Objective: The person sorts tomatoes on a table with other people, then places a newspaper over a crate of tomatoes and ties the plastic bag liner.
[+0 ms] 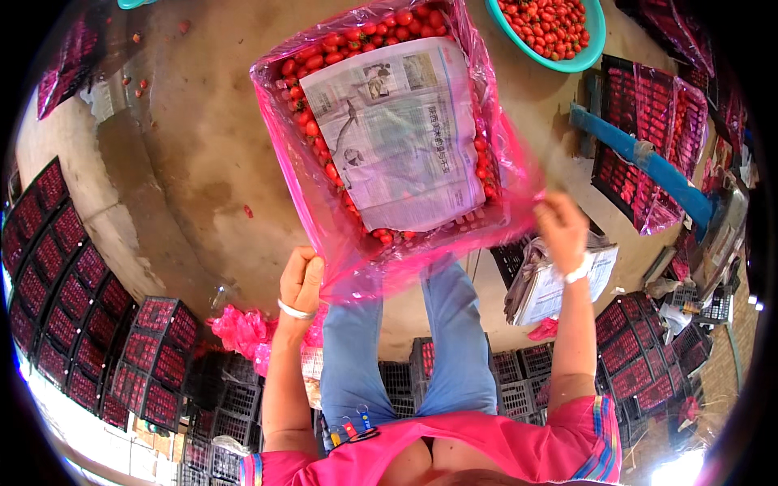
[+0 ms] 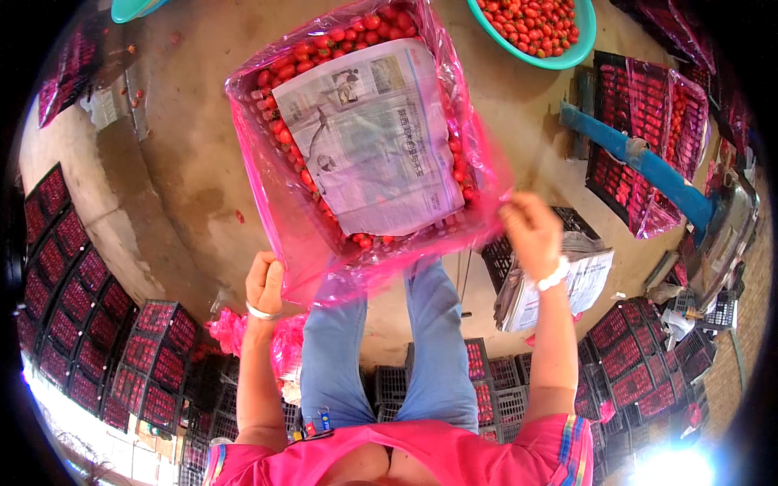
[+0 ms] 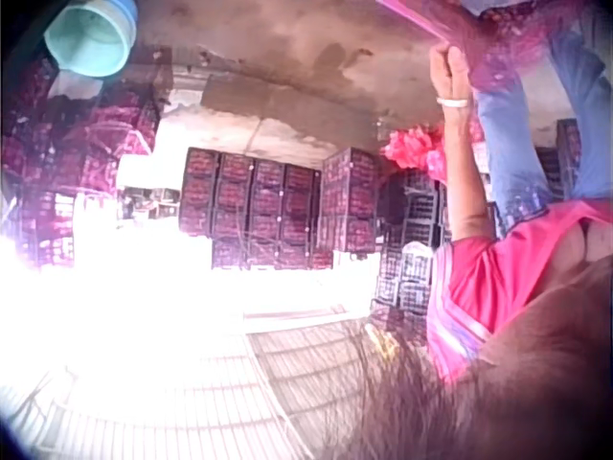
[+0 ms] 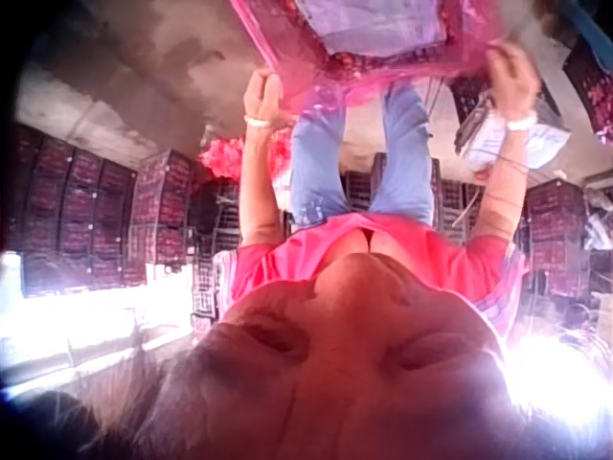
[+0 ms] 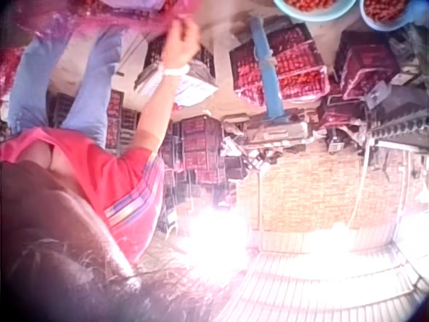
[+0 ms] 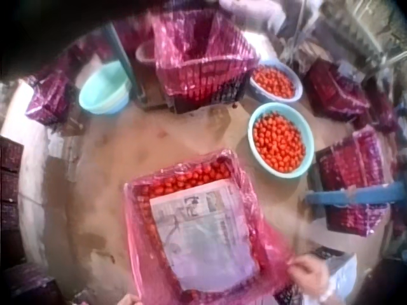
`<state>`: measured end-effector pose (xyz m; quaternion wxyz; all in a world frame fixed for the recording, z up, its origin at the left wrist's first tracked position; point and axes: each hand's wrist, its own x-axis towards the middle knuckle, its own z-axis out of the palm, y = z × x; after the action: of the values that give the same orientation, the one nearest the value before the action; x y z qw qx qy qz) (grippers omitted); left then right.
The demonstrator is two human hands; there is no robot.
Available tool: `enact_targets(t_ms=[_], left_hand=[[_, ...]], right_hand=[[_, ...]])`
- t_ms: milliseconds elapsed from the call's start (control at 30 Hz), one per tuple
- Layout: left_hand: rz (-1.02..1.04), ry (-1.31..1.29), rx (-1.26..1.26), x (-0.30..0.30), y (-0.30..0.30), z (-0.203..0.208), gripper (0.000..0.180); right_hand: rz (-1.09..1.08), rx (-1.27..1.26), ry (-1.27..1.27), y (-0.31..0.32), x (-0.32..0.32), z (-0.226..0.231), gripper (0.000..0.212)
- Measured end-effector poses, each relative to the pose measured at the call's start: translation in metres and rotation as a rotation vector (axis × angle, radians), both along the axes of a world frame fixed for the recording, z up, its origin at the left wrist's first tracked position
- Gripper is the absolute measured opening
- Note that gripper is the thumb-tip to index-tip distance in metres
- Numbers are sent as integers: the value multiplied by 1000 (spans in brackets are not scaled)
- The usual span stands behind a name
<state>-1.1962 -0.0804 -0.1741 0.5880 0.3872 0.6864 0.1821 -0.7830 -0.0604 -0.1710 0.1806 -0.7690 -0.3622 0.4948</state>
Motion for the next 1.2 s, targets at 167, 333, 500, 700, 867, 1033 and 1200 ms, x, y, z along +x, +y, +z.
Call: enact_targets(t_ms=[167,333,500,700,867,1033,1200], left_hand=[[378,117,80,-52,86,-76,30],[650,-65,-332,-84,211,-196,61],[412,167,-23,-65,220,-202,35],[39,831,378,-90,230,-179,24],[-281,536,1128,-15,230,-66,15],[-883,323,1219,-17,164,-47,14],[-49,464,650,-84,121,-59,12]], right_hand=[[-451,422,28,114,31,-64,24],[-308,-250,372,173,39,-229,46],[-199,-132,-70,214,-48,-205,40],[-154,605,-93,236,-84,-131,23],[-50,527,-64,120,-26,-121,16],[-685,503,-61,144,47,-157,21],[-106,457,33,167,-12,-100,19]])
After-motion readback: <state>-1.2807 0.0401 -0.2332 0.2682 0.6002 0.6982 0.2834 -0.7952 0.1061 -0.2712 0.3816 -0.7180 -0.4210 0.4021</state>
